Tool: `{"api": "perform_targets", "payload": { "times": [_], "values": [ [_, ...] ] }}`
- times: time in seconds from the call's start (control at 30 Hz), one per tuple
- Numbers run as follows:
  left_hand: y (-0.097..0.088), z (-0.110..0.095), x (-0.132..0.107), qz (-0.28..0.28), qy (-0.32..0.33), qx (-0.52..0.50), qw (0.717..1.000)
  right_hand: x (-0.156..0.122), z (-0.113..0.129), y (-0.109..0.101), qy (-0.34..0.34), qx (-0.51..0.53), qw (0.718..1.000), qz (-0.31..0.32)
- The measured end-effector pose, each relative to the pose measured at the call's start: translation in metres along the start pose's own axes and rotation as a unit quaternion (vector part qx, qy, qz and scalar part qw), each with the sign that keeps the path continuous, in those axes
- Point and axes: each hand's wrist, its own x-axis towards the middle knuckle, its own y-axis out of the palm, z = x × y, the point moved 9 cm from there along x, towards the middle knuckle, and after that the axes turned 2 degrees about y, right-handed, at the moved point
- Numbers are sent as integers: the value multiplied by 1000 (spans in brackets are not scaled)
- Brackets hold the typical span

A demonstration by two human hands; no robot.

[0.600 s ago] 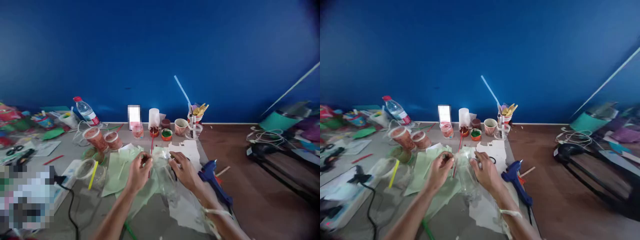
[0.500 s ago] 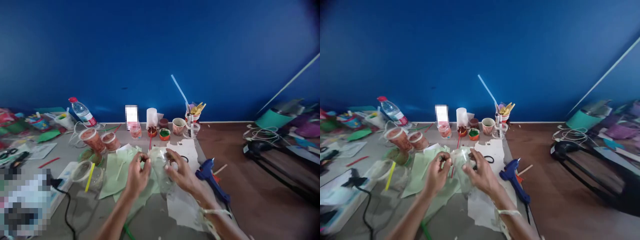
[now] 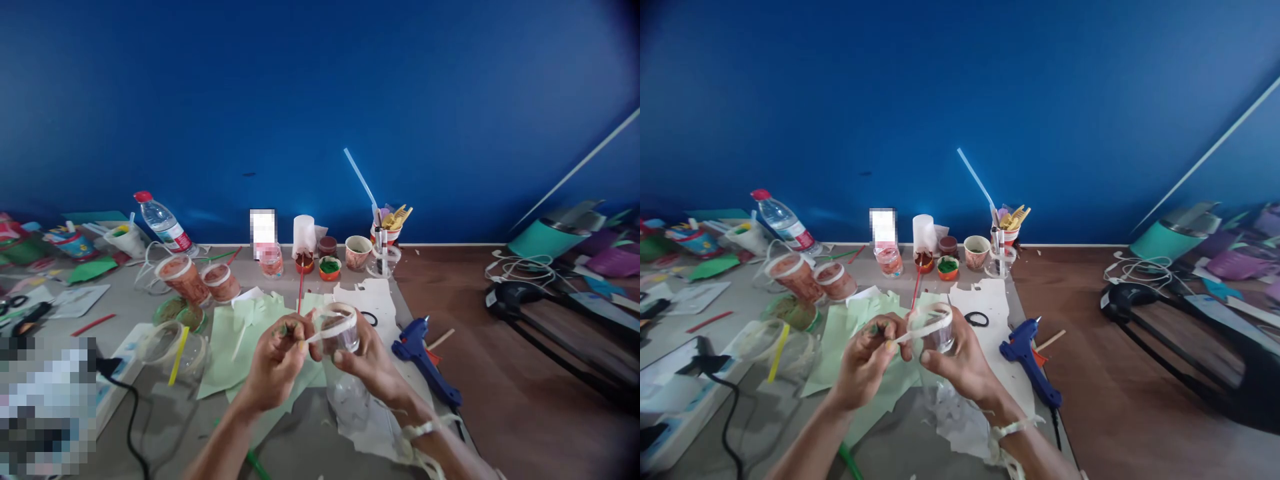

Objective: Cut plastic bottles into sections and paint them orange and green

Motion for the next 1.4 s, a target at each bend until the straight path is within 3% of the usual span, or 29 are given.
{"api": "perform_targets", "payload": {
  "times": [0.1, 0.23, 0.33, 0.5, 0.63, 0.73, 0.8, 0.9, 1.03, 1.1, 1.2, 1.4],
  "values": [
    [0, -4, -1, 26, 8, -47, 999, -2, -7, 2, 25, 101, 994, 25],
    [-8, -3, -2, 25, 43, 81, 995, -5, -19, 6, 53, 200, 977, 44],
    [-10, 0, -1, 22, 45, 116, 992, -7, -25, 5, 63, 218, 973, 41],
    [-7, 4, 0, 33, 37, 105, 993, -8, -20, -3, 44, 168, 984, 41],
    [-12, 12, 2, 2, 15, 110, 994, -6, -2, -12, 3, -1, 1000, -18],
    [-18, 14, 5, -38, 6, 127, 991, -7, 20, -20, -73, -167, 978, -99],
    [-18, 12, 6, -43, 19, 156, 987, -9, 27, -22, -104, -223, 961, -125],
    [-18, 2, 7, -50, 80, 271, 958, -9, 25, -22, -92, -208, 968, -108],
    [-19, -2, 6, -68, 130, 372, 917, -8, 10, -17, -4, -121, 991, -62],
    [-21, 2, 7, -78, 111, 378, 916, -8, 4, -13, 28, -92, 994, -48],
    [-21, 13, 9, -76, 44, 370, 925, -9, 3, -12, 18, -99, 993, -59],
    [-22, 41, 11, -54, -84, 331, 938, -14, 2, -12, -19, -261, 960, -104]
  ]
}}
